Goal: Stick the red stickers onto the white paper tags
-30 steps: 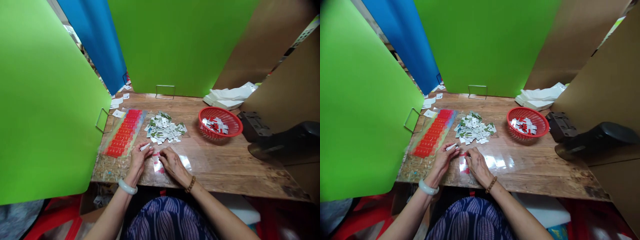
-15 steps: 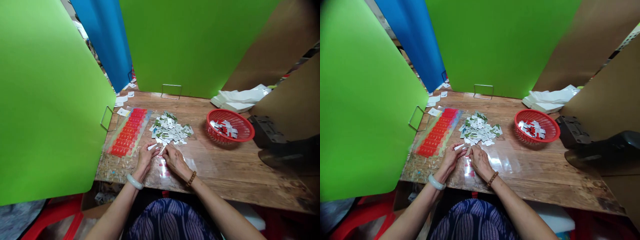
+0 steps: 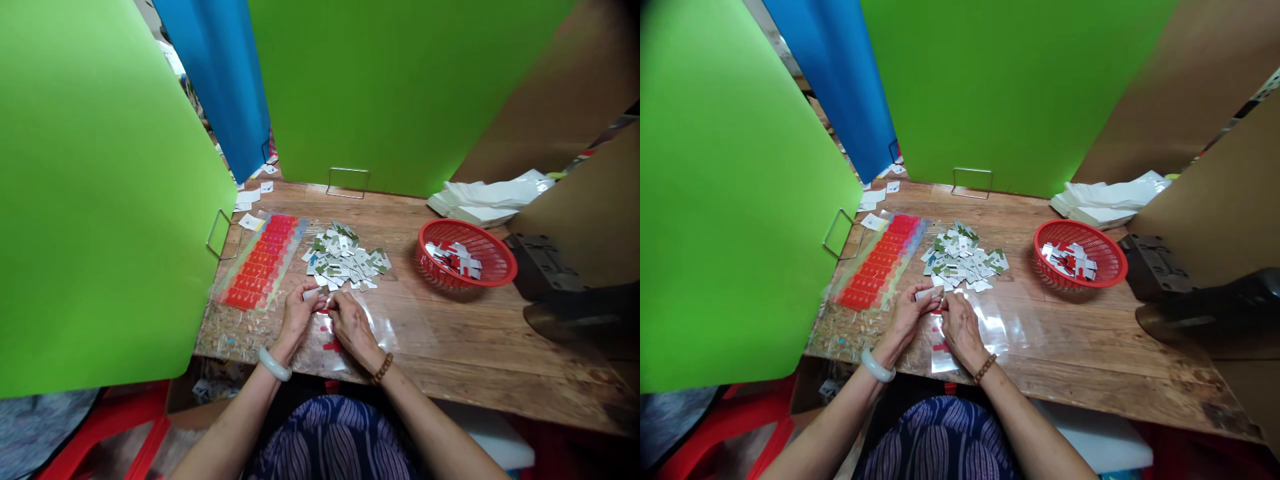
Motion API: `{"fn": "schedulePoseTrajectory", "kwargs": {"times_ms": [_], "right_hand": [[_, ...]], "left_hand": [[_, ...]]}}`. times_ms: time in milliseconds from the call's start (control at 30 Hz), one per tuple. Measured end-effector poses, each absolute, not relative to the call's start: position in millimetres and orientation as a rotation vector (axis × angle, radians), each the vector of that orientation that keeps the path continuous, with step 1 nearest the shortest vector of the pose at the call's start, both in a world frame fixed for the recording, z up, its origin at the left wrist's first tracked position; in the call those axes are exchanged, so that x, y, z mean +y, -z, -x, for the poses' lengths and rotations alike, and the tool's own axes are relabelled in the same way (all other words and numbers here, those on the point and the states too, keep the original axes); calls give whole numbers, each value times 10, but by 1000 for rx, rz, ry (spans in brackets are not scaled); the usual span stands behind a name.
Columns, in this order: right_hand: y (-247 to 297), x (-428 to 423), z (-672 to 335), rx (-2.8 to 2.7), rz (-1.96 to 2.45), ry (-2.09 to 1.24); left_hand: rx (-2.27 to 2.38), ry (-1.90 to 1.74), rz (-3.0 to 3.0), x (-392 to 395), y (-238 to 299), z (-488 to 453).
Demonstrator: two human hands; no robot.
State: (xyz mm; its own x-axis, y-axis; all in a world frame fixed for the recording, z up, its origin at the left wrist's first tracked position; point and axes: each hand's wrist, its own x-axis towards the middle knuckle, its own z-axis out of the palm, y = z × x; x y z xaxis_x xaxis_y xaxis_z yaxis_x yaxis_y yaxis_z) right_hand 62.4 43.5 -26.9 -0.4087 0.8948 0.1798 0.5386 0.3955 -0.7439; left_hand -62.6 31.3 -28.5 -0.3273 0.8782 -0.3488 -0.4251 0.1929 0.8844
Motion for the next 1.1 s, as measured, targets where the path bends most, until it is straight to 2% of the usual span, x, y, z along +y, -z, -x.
{"fn": "schedulePoseTrajectory", "kwargs": {"times_ms": [567, 867, 1100], "right_hand": [[321, 304, -684, -1949, 1141, -894], [156, 280, -833, -1708, 1053, -1298], [-36, 268, -970, -1606, 1173, -1206]], "left_hand": [[1359, -1406, -436, 327, 306, 578], [1288, -1326, -391, 287, 223, 658], [1122, -1221, -390, -6, -31, 620]]}}
